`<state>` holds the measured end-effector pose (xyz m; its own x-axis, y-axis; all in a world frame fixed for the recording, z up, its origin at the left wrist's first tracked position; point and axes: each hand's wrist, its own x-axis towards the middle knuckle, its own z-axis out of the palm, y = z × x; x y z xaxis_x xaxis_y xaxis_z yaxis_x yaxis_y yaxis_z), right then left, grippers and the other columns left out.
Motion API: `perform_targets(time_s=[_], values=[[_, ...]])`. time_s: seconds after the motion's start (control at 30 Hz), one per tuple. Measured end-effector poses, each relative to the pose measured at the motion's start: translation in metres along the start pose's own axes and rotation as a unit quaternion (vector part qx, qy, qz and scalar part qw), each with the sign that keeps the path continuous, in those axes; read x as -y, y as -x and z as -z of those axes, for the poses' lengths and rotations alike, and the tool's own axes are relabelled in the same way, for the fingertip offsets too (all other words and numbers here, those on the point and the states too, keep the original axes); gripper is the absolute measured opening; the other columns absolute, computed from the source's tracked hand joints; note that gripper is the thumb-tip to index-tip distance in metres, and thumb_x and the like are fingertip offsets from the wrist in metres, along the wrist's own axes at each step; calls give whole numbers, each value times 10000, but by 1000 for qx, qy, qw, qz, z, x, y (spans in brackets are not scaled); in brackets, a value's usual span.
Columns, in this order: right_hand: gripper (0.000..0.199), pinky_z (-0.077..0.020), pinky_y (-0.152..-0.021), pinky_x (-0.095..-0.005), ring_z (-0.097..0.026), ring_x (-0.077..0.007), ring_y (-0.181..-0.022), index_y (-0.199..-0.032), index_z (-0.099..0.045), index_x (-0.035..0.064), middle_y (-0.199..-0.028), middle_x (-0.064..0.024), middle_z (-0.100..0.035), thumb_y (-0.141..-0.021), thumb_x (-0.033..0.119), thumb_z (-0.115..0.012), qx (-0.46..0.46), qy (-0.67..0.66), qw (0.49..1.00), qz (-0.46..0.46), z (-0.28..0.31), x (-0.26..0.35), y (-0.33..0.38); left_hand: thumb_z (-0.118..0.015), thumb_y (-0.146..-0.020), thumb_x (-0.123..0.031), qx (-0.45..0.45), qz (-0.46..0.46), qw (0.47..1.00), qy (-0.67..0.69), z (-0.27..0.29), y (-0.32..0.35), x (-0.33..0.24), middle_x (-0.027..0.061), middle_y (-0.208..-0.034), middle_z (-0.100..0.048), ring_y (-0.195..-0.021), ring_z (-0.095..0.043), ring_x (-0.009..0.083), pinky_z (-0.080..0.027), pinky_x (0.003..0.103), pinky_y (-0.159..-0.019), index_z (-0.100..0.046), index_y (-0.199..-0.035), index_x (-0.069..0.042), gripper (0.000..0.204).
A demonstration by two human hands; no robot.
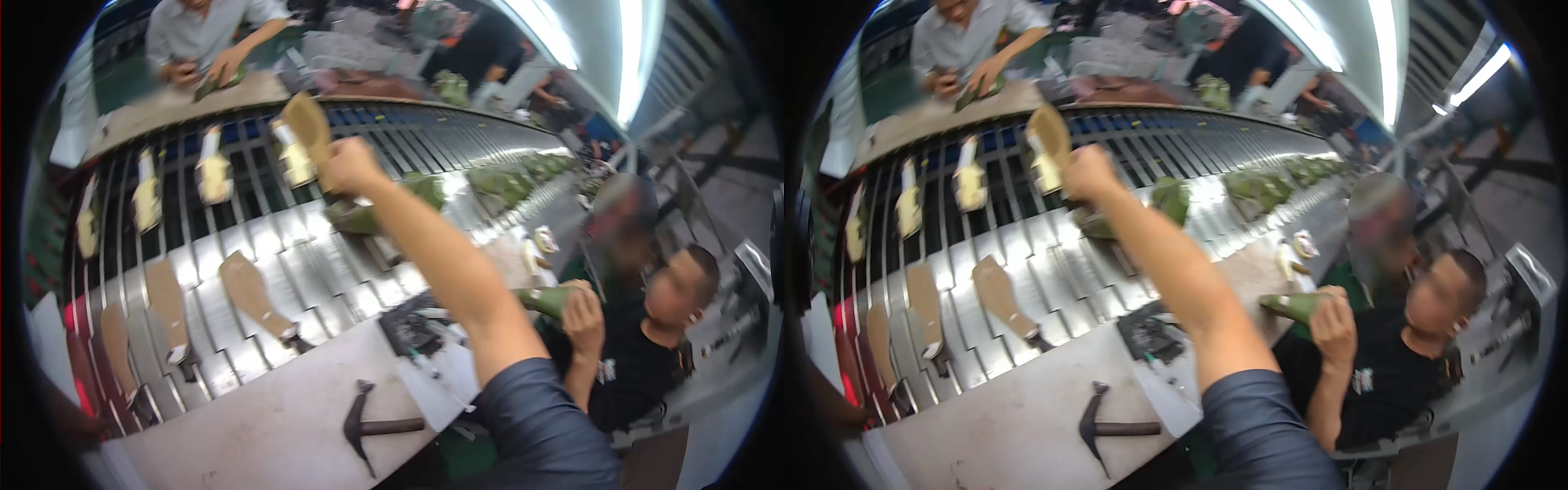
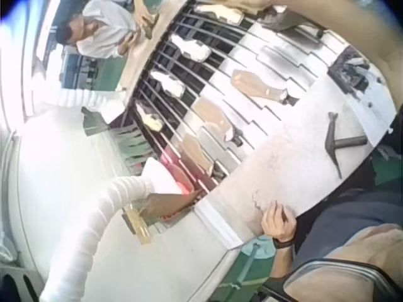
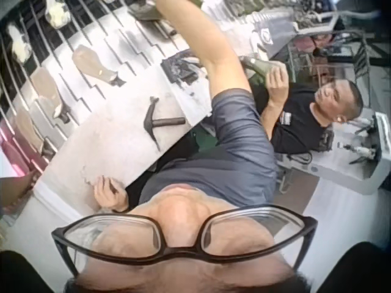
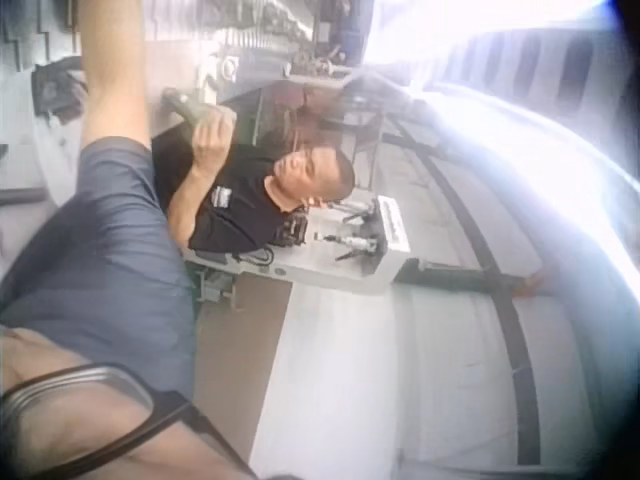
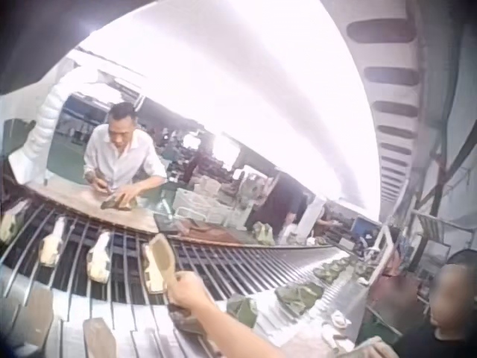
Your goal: The person assembles high-heeled shoes by picking shoe uppers on lasts and outsoles from a conveyor belt, pressing each outsole onto the shoe upper by hand, hammering the edges and heel with a hammer, and placing the assembled shoes back onto the conveyor belt.
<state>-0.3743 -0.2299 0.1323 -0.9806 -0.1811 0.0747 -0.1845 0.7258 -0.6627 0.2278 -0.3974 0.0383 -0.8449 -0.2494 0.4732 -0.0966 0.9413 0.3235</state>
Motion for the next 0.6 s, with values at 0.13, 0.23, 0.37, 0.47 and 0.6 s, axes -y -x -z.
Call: perform_targets(time_s=[0.13,0.23,0.37,0.47,0.6], values=[[299,-583,-867,-505,-756,-403,-927,-1032,-832,94,-970,-205,-782,-874,316,-709,-155,164,968,109,40,-27,-85,-720,-927,-113,6,16,1000,7,-12,-13,0,183,-1053,-763,-974,-710,388,-579,479,-908,-733,-945,-10,105],[370,-582,-922,-514,-747,-397,-1008,-1166,-801,136,-1057,-186,-784,-877,327,-673,-149,304,931,138,-3,-41,-120,-715,-905,-98,20,40,999,-16,-7,-7,-3,186,-1045,-762,-965,-707,388,-579,475,-897,-731,-940,-12,94],[840,-549,-1018,-488,-689,-405,-1198,-1502,-522,72,-1280,-282,-698,-877,601,-705,47,288,947,135,-82,-38,-129,-717,-871,-94,17,37,999,-10,-9,-4,0,192,-1053,-760,-958,-706,378,-582,482,-893,-724,-928,-16,96],[930,-553,-1017,-489,-677,-431,-1200,-1497,-467,32,-1326,-293,-648,-839,620,-759,16,315,946,79,-102,-34,-131,-716,-876,-96,49,53,997,-30,-6,-10,-3,192,-1025,-764,-930,-714,381,-590,483,-877,-720,-909,-11,92],[881,-565,-1012,-485,-666,-421,-1200,-1398,-531,43,-1315,-262,-627,-754,534,-878,-35,339,938,70,-87,-12,-108,-703,-905,-104,40,11,999,-5,-7,-17,-1,194,-1017,-766,-916,-723,384,-600,477,-857,-717,-900,-5,100]])
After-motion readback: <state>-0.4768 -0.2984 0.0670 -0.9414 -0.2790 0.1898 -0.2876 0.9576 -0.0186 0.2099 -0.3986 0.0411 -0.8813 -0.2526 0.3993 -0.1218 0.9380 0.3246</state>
